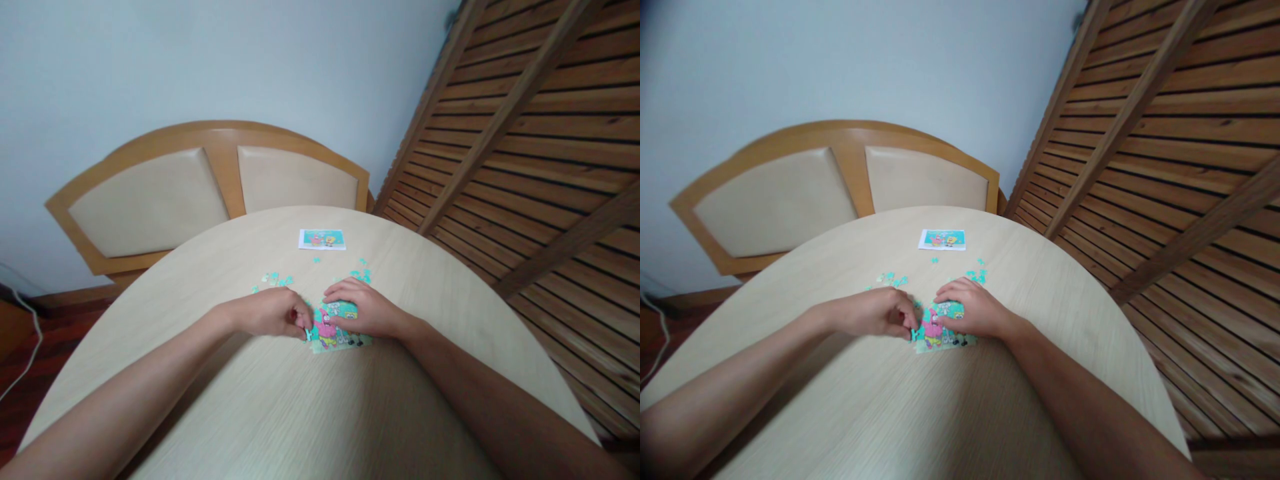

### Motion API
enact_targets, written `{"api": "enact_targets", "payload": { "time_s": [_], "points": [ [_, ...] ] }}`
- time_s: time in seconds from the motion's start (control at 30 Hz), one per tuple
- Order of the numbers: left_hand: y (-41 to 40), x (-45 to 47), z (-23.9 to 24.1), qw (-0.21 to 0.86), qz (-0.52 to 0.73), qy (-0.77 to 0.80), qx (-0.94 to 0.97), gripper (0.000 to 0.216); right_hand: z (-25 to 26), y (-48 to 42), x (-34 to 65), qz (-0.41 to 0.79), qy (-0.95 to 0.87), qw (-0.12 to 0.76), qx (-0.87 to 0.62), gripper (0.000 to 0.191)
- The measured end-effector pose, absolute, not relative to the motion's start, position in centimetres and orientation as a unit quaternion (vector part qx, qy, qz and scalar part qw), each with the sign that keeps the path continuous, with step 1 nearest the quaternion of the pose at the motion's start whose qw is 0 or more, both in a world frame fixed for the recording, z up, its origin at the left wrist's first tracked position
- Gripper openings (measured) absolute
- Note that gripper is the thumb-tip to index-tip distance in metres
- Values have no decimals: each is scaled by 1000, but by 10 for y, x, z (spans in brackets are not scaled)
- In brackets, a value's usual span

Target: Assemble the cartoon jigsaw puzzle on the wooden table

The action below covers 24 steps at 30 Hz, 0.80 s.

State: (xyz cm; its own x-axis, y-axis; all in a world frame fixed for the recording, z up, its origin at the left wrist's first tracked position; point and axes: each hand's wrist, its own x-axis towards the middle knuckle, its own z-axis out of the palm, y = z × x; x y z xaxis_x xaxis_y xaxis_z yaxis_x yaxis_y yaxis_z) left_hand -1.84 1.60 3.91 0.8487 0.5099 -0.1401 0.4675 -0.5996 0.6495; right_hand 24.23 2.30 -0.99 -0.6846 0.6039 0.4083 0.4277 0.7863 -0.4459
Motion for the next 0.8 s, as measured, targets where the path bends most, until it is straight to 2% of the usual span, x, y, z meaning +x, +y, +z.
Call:
{"api": "enact_targets", "payload": {
  "time_s": [0.63,0.8],
  "points": [
    [13,-15,40,325,33,281,902,4,-8,22,242,160,-904,276,-285,31],
    [13,-15,37,318,37,275,907,10,-9,23,242,155,-905,276,-285,30]
  ]
}}
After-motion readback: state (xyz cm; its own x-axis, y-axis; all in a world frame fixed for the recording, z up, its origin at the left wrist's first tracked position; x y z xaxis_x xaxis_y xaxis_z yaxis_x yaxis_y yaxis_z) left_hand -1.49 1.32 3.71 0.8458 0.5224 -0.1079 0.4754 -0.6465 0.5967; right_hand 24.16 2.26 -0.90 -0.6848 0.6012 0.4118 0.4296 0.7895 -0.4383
